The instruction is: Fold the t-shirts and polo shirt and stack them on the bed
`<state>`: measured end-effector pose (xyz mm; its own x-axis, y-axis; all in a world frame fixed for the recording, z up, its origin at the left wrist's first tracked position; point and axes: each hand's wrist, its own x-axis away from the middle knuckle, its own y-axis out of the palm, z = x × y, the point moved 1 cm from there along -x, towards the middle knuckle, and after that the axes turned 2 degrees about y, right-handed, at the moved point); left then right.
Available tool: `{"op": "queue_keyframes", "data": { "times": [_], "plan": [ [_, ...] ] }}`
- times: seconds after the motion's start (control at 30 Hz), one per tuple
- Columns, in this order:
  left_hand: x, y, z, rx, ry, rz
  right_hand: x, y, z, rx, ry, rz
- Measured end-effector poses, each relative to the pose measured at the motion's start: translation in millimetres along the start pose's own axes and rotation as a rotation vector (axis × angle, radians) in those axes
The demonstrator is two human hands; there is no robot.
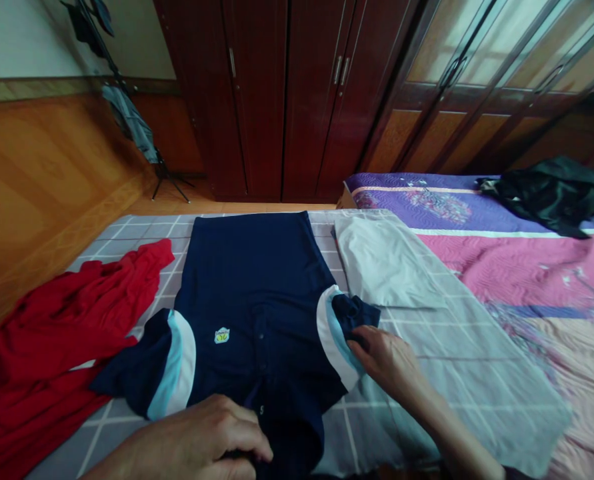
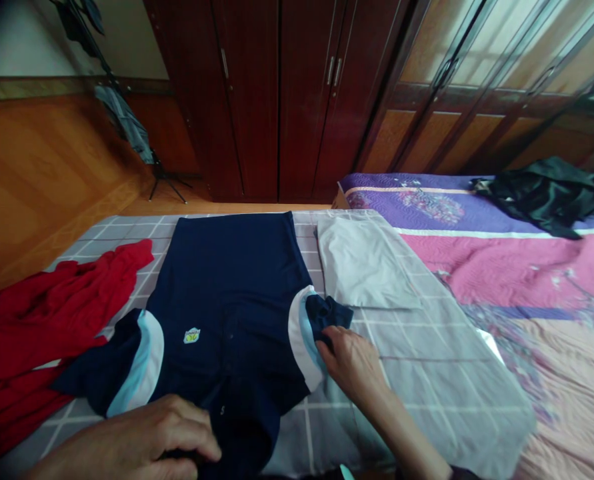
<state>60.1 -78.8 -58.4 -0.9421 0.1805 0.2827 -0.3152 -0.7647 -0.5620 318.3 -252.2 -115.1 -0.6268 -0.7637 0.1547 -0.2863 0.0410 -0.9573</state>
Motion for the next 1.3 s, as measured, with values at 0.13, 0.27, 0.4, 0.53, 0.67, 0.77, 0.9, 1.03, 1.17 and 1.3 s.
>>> {"op": "queue_keyframes", "data": {
  "times": [0.13,0.27,0.4,0.53,0.67,0.77,0.9,1.03,1.17,1.3],
  "plan": [
    [-17.4,-23.6,21.8,-0.051,0.105,-0.022,-2.7,-6.0,3.3,0.069,0.007,0.082],
    [-60.1,-33.0,28.1,-0.242,0.226,-0.015,-12.5,-3.9,9.6,0.077,0.024,0.217],
    [-117.2,-16.9,21.5,-0.446,0.271,-0.034,-29.1,-1.0,4.8,0.124,0.012,0.261],
    [-144.4,12.0,11.3,-0.517,0.340,-0.043,-48.0,-7.8,4.5,0.138,0.158,0.303],
    [-141.9,29.9,4.4,-0.449,0.481,-0.016,-55.6,-14.2,13.6,0.114,0.289,0.330],
    [-139.7,29.3,1.2,-0.373,0.507,0.134,-46.4,-12.6,23.2,0.066,0.330,0.369],
    [-144.5,25.6,-9.3,-0.458,0.428,0.315,-23.6,-0.9,33.7,0.042,0.348,0.389],
    [-150.8,24.5,-22.1,-0.352,0.442,0.264,-11.9,12.0,33.0,0.081,0.291,0.328],
    [-157.4,15.5,-29.8,0.089,0.341,0.371,-17.5,7.6,30.6,-0.210,0.361,0.326],
    [-163.0,-0.9,-39.9,0.681,0.103,0.464,-26.5,-16.5,5.8,-0.501,0.302,0.405]
  ]
}}
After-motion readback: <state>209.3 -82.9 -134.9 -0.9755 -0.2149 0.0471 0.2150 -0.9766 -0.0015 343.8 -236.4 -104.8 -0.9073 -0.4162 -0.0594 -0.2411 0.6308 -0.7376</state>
